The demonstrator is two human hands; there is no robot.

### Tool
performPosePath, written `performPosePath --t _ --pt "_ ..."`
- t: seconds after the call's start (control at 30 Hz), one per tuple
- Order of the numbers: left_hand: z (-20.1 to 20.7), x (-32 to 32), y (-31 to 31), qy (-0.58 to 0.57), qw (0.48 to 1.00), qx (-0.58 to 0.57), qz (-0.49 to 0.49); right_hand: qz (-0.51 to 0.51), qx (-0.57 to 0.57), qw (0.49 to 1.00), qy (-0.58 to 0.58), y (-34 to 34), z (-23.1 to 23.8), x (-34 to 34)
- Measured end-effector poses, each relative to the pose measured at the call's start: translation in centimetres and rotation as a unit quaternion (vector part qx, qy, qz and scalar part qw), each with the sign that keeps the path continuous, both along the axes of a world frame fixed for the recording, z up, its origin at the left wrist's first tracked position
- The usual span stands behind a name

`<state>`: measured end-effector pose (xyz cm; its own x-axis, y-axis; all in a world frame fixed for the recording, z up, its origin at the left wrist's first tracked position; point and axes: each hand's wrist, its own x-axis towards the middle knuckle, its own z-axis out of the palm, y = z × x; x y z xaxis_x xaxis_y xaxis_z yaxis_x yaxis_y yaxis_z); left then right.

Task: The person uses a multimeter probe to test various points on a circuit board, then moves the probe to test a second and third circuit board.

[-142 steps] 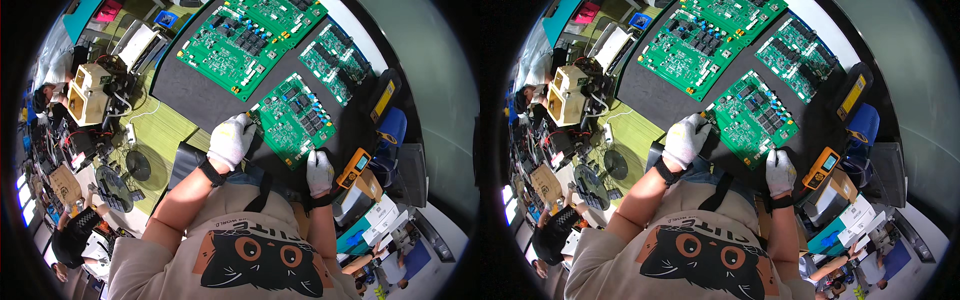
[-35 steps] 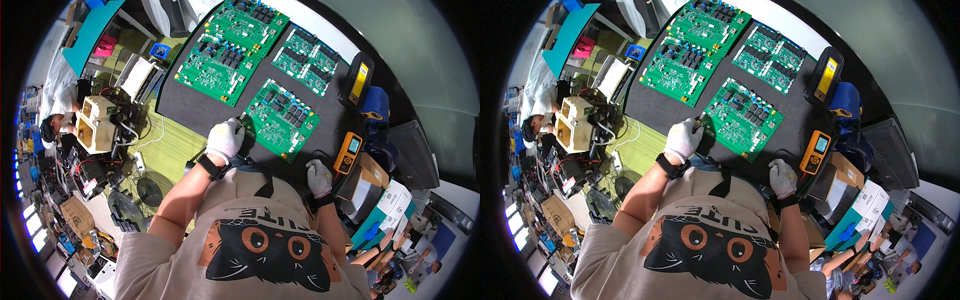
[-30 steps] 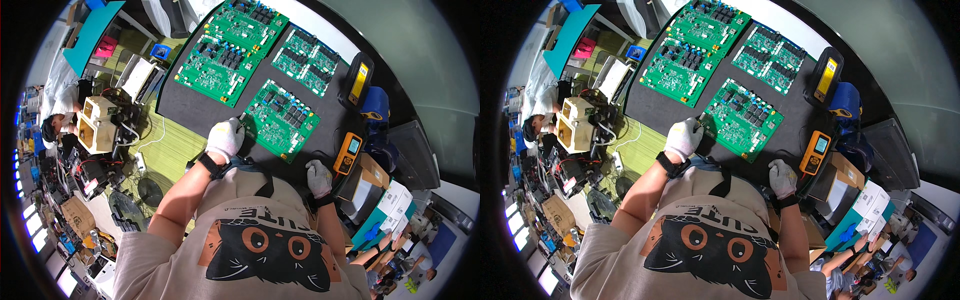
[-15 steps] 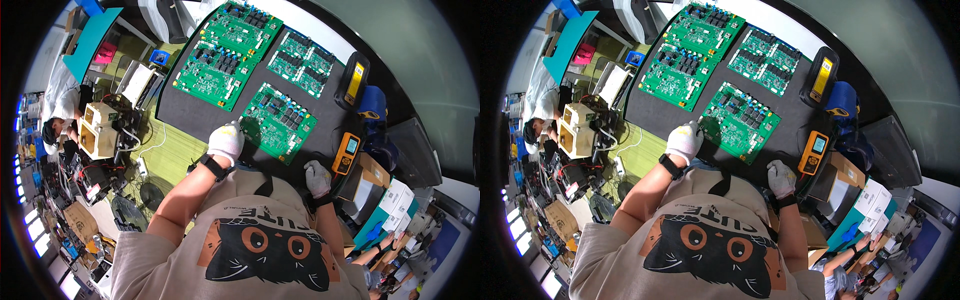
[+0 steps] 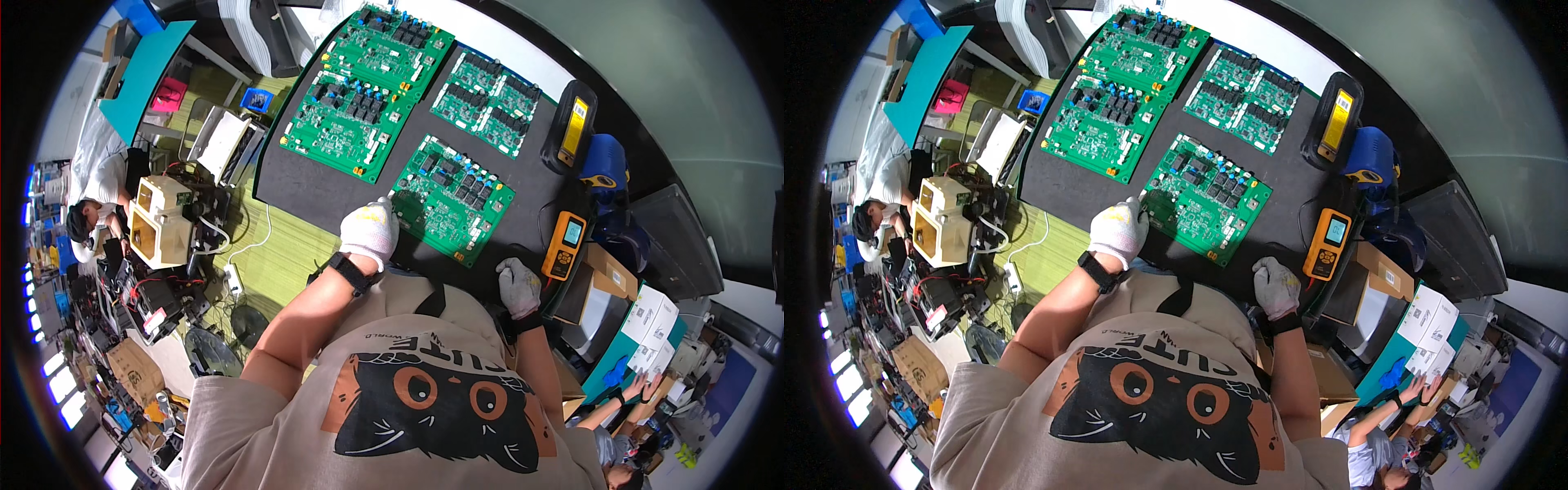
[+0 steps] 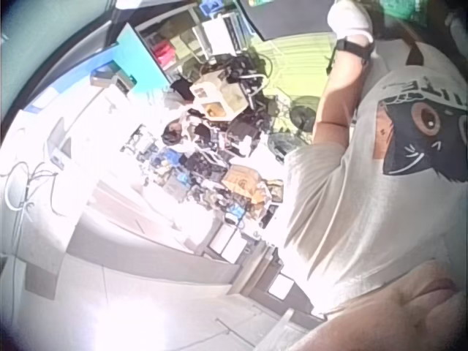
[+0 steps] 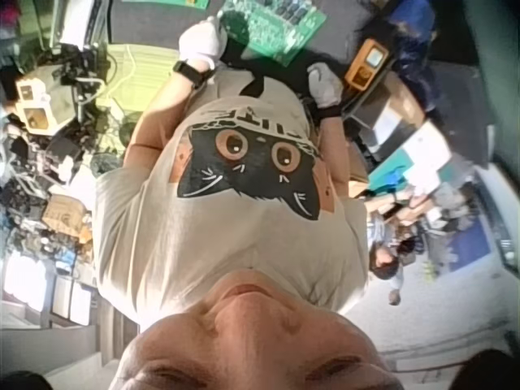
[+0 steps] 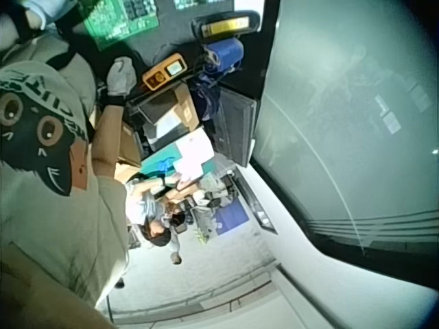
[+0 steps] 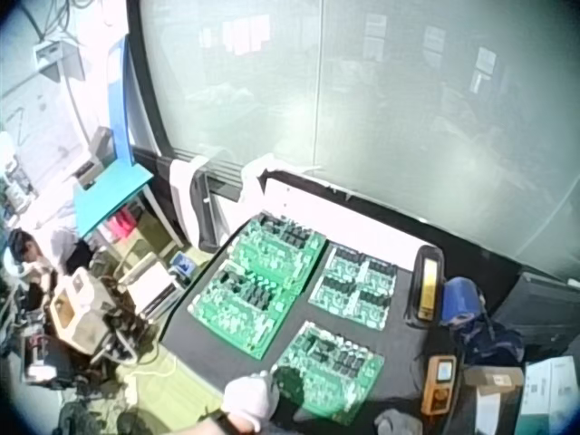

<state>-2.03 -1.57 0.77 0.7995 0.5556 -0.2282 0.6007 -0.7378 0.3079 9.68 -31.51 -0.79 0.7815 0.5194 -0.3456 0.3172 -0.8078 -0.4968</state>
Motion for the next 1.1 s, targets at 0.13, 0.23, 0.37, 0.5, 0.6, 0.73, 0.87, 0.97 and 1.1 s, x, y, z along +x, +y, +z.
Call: performPosePath --t 0.13,0.23,0.37,0.5,0.6,0.73,0.87,0.97,1.1 --pt "-0.2 -0.3 0.1 -0.032 0.999 -0.007 0.004 0.006 0.015 1.0 -0.002 0.0 0.1 0.0" --pt "-0.4 -0.5 0.2 -0.038 0.999 -0.011 0.003 0.003 0.014 1.0 0.002 0.0 0.1 0.1" --pt "-0.4 -0.9 0.1 -0.044 0.999 -0.011 0.013 0.004 0.007 1.0 -0.004 -0.1 -0.1 0.1" --pt "-0.4 -1.1 0.0 -0.041 0.999 -0.003 0.012 0.001 0.008 1.0 -0.008 -0.1 -0.1 0.1" --pt "-0.5 -1.2 0.0 -0.05 0.999 -0.002 0.012 0.004 0.006 1.0 -0.006 0.0 -0.1 0.1" --pt "-0.7 -1.3 0.0 -0.056 0.998 -0.001 0.015 0.008 0.004 1.0 -0.001 0.0 0.2 0.1" --pt "-0.9 -1.1 0.2 -0.08 0.997 0.009 0.002 0.007 0.01 1.0 -0.006 0.0 0.2 0.1" --pt "-1.3 -0.5 0.5 -0.123 0.992 -0.007 0.015 0.008 0.008 1.0 -0.009 0.1 0.1 0.0" --pt "-1.8 0.4 0.6 -0.131 0.991 -0.016 0.014 -0.001 -0.011 1.0 -0.006 0.0 0.2 0.0"
